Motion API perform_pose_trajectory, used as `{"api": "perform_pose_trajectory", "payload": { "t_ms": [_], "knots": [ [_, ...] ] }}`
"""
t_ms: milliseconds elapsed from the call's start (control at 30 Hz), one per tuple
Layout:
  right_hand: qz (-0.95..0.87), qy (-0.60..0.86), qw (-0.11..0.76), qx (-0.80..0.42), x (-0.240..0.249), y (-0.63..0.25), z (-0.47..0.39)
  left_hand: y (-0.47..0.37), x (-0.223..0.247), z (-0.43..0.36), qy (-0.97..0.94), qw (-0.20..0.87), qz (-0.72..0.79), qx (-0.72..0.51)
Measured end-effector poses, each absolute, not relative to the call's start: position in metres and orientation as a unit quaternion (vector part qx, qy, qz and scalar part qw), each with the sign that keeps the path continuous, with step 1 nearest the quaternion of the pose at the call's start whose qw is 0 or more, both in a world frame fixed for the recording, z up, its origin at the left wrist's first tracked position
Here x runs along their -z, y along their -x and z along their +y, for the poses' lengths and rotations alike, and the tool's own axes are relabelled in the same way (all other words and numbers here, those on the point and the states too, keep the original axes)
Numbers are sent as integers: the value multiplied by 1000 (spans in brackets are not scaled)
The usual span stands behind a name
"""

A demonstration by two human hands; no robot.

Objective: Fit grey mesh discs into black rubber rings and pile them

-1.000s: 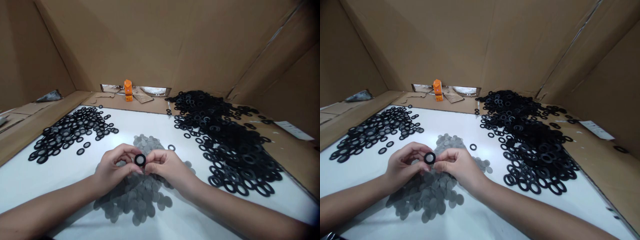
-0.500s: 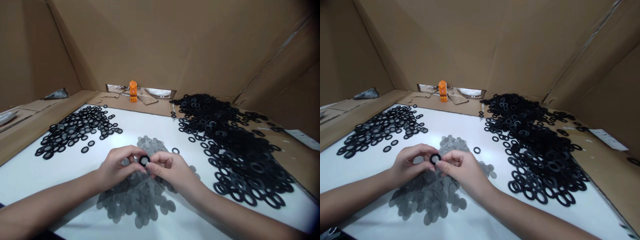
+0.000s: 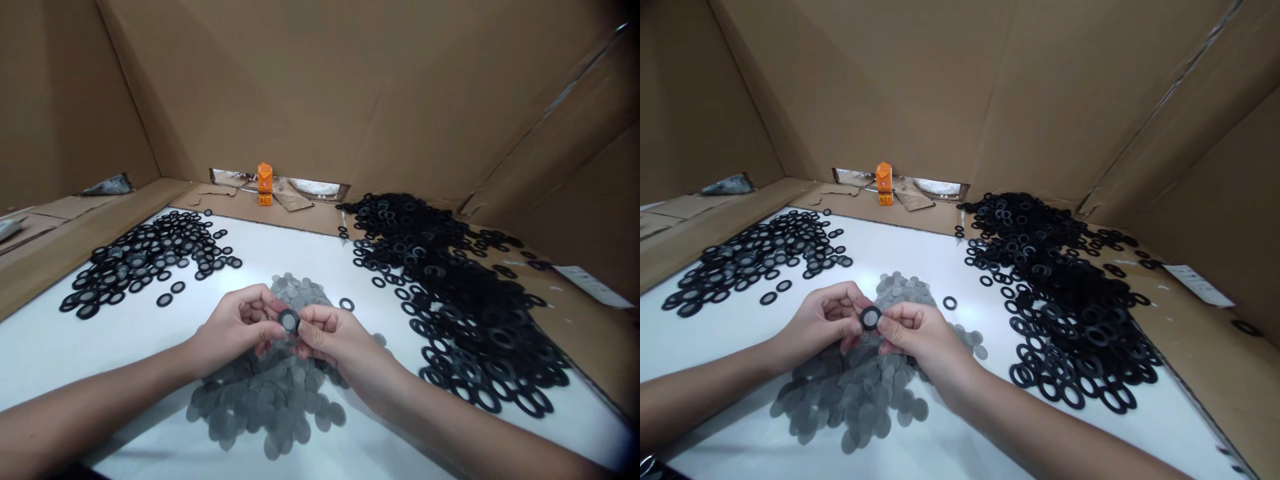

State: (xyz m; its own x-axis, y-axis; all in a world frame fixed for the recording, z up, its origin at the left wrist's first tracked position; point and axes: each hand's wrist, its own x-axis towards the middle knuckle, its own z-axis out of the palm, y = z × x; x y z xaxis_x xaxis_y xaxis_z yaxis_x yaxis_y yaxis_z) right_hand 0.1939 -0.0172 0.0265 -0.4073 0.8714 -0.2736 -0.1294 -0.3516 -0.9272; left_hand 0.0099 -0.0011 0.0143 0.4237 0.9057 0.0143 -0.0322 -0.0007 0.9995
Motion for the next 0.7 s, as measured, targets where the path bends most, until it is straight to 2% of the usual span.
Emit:
{"api": "perform_pose_trajectory", "payload": {
  "t_ms": [167, 400, 700],
  "knots": [
    [-402, 392, 332, -758, -24, -193, -21, -10, -10, -2, -548, 684, 301, -376],
    [-384, 397, 321, -770, -24, -193, -21, -10, -11, -2, -531, 704, 307, -358],
    [-422, 405, 322, -745, -19, -193, -20, -11, -16, -7, -611, 628, 358, -322]
  ]
}}
